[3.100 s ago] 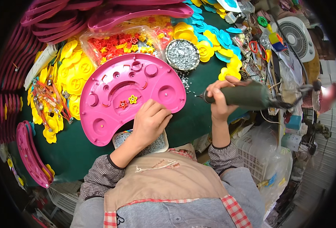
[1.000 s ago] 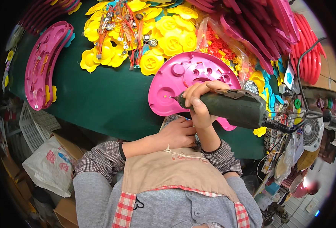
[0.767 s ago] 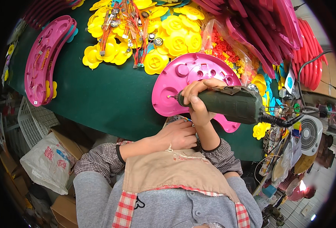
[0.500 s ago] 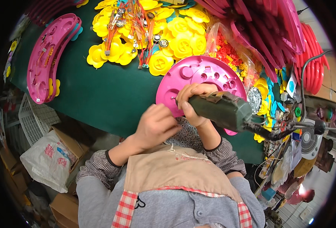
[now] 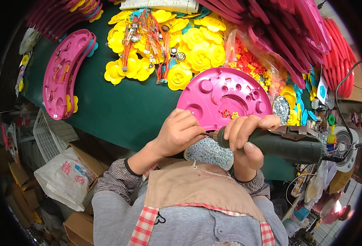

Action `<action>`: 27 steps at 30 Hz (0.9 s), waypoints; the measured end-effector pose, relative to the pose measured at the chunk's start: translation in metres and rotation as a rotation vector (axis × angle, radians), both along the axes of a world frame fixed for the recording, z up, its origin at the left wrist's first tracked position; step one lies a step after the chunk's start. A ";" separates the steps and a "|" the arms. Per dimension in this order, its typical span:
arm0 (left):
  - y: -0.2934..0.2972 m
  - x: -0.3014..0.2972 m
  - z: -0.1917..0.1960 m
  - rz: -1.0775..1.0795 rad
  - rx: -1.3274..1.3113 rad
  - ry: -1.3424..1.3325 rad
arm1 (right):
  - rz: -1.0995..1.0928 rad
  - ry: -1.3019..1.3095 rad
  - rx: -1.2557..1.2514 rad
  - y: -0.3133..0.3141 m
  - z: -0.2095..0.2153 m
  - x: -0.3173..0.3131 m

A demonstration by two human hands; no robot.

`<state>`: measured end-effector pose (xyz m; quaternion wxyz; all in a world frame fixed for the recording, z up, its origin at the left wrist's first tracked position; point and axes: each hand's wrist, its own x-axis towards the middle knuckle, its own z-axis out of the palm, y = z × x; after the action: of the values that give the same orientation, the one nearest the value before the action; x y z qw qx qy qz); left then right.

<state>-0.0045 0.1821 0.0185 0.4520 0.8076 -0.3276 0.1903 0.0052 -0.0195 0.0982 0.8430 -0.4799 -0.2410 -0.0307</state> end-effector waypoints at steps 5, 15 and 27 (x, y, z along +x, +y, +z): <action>-0.007 -0.003 -0.002 0.027 0.003 -0.029 | -0.040 -0.053 -0.020 -0.008 -0.002 -0.004; -0.013 0.012 -0.003 -0.039 0.039 -0.064 | -0.142 -0.065 -0.091 -0.013 -0.008 -0.008; 0.087 0.143 -0.023 0.589 0.263 0.183 | -0.374 -0.111 -0.090 -0.033 -0.020 0.000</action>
<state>0.1385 0.2692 -0.0049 0.2972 0.9327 -0.0597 0.1955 0.0055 -0.0525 0.0777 0.7858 -0.5510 -0.1948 -0.2026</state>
